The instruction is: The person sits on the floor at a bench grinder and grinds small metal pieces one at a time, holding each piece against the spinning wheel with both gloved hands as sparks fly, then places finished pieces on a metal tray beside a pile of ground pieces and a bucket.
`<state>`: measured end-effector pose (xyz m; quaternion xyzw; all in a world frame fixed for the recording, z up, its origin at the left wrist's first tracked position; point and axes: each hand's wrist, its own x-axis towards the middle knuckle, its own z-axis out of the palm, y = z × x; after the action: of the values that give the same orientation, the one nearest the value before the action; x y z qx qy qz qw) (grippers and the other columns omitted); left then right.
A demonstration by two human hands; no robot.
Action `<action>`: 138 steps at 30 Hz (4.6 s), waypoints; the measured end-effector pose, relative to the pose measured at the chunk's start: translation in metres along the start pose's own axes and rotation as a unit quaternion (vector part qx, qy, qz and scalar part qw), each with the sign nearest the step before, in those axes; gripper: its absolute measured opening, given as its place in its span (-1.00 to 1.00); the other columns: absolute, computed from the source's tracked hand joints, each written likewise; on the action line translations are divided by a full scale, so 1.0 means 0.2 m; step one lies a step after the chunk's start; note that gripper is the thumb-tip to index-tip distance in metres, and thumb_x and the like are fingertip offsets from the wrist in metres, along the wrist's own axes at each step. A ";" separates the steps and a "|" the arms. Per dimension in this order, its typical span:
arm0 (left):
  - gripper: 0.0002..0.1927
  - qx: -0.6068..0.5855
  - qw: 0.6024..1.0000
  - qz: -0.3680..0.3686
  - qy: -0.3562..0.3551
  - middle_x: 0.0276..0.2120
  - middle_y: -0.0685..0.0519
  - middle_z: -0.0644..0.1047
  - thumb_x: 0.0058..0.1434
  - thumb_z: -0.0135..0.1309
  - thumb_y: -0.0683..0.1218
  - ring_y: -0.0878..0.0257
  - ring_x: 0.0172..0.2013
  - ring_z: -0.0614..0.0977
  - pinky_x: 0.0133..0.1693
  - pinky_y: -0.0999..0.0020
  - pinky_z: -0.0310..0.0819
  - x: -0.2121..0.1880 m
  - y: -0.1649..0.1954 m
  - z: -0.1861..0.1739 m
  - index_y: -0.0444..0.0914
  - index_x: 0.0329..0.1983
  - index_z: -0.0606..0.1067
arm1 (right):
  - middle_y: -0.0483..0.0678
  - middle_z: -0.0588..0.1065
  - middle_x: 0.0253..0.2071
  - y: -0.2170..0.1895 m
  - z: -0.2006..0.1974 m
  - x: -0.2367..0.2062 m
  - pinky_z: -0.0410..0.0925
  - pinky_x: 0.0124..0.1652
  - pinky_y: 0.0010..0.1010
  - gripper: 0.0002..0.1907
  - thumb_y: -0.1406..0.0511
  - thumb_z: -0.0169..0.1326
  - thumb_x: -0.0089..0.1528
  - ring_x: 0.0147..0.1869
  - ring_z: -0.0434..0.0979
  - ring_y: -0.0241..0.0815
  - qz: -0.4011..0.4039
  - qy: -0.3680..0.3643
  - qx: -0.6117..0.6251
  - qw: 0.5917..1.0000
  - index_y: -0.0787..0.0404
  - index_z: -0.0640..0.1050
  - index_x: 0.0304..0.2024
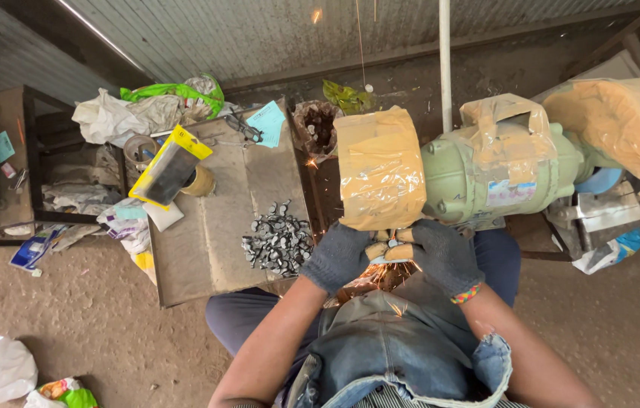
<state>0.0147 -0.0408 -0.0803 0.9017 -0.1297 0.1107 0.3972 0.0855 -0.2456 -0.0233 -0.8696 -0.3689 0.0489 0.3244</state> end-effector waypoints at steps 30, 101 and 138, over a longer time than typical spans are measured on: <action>-0.54 0.216 0.907 -0.361 0.029 0.01 -0.13 0.55 0.17 0.07 -0.19 -0.14 -0.07 0.60 -0.07 -0.04 0.48 -0.31 -0.06 -0.27 -0.18 0.19 0.46 | 0.00 0.58 -0.31 -0.18 0.15 -0.24 0.40 -0.26 -0.21 -0.65 0.04 0.28 0.08 -0.23 0.60 0.04 0.080 -0.089 0.030 0.992 0.08 0.69 -0.20; -0.68 0.051 0.925 -0.362 0.108 0.00 -0.20 0.57 0.20 0.05 -0.16 -0.17 0.02 0.60 0.08 0.02 0.50 -0.29 -0.07 -0.22 -0.20 0.03 0.55 | 0.00 0.62 -0.25 -0.17 0.10 -0.25 0.43 -0.22 -0.27 -0.63 0.05 0.27 0.09 -0.18 0.65 -0.04 0.113 -0.113 0.097 0.982 0.14 0.67 -0.20; -0.84 -0.524 0.628 -0.456 0.353 -0.38 0.14 0.54 0.19 0.20 -0.12 0.32 -0.38 0.54 -0.39 0.40 0.41 -0.40 0.08 -0.06 -0.22 -0.20 0.51 | 0.01 0.55 -0.26 -0.32 0.12 -0.21 0.38 -0.33 -0.22 -0.40 0.06 0.34 0.08 -0.29 0.60 0.00 0.003 -0.126 0.010 0.992 0.13 0.58 0.12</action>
<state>-0.0672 -0.0306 -0.0847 0.3779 0.4114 0.1385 0.8178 0.0089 -0.2275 -0.0109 -0.8543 -0.4042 0.1626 0.2834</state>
